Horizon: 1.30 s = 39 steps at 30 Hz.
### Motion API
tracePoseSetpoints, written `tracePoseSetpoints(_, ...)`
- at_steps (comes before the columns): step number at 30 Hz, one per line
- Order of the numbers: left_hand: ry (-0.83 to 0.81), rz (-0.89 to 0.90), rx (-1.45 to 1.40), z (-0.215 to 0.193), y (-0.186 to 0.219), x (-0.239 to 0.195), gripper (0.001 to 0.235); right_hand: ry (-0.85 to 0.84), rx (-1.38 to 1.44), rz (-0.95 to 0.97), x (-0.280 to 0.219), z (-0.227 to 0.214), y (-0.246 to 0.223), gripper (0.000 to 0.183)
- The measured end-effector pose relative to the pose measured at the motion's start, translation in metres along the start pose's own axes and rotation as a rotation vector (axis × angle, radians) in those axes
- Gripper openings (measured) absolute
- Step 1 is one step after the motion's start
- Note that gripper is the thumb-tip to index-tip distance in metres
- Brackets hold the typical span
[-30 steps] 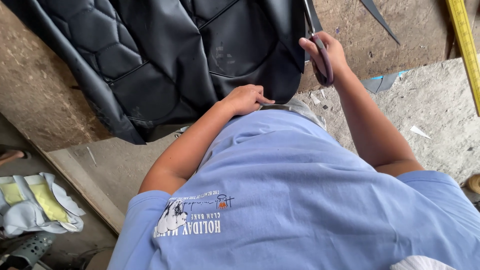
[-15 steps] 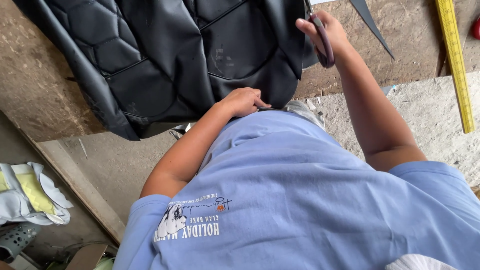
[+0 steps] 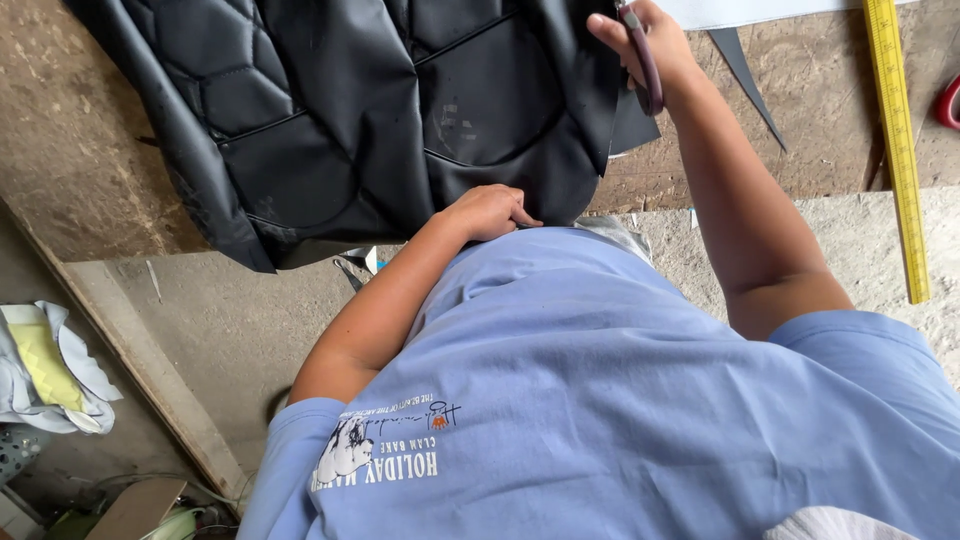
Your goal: Measuring and cutting black quilted vinyl material for upholstery using scissors and a ruler
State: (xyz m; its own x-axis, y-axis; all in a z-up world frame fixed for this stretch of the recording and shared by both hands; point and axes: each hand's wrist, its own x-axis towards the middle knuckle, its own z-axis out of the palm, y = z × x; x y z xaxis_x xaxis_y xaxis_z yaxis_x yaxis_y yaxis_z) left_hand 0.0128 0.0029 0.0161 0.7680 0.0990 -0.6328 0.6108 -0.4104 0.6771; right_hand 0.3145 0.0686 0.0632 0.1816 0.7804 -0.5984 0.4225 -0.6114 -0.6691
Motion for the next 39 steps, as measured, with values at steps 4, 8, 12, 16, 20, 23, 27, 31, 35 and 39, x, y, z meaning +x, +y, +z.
tracePoseSetpoints(4, 0.02, -0.016, -0.036, -0.002, 0.003, -0.003, 0.043, 0.051, 0.113, 0.004, -0.005, 0.0, -0.013, 0.049)
tracePoseSetpoints(8, 0.008, -0.02, -0.052, -0.001, 0.001, -0.003, 0.042, 0.042, 0.033, -0.007, 0.011, -0.001, -0.003, 0.044)
tracePoseSetpoints(12, -0.058, -0.054, -0.029, -0.012, 0.008, -0.003, 0.049, -0.028, 0.029, -0.051, 0.04, 0.0, -0.008, 0.055)
tracePoseSetpoints(16, -0.09, -0.059, -0.027, -0.017, 0.011, -0.005, 0.05, 0.049, 0.179, 0.013, 0.035, -0.001, -0.02, 0.05)
tracePoseSetpoints(20, 0.0, 0.01, -0.077, -0.006, -0.004, -0.003, 0.052, 0.029, 0.138, 0.006, 0.028, -0.005, -0.029, 0.051)
tracePoseSetpoints(23, 0.623, 0.135, -0.576, 0.0, -0.027, -0.035, 0.036, 0.026, 0.037, 0.028, 0.045, -0.006, -0.01, 0.051)
tracePoseSetpoints(27, 1.56, -0.132, -0.077, -0.008, -0.08, -0.126, 0.028, 0.039, 0.159, 0.136, 0.042, -0.005, -0.013, 0.044)
tracePoseSetpoints(31, 2.006, -1.283, -0.386, 0.071, -0.197, -0.19, 0.082, 0.077, -0.088, 0.023, 0.05, -0.005, 0.009, 0.045)
tracePoseSetpoints(35, 2.105, -1.304, -1.399, 0.099, -0.216, -0.205, 0.102, 0.142, -0.244, -0.011, 0.029, 0.0, 0.015, 0.052)
tracePoseSetpoints(39, 1.978, -1.424, -1.265, 0.098, -0.19, -0.218, 0.082, 0.196, -0.236, 0.012, 0.014, 0.02, 0.027, 0.055)
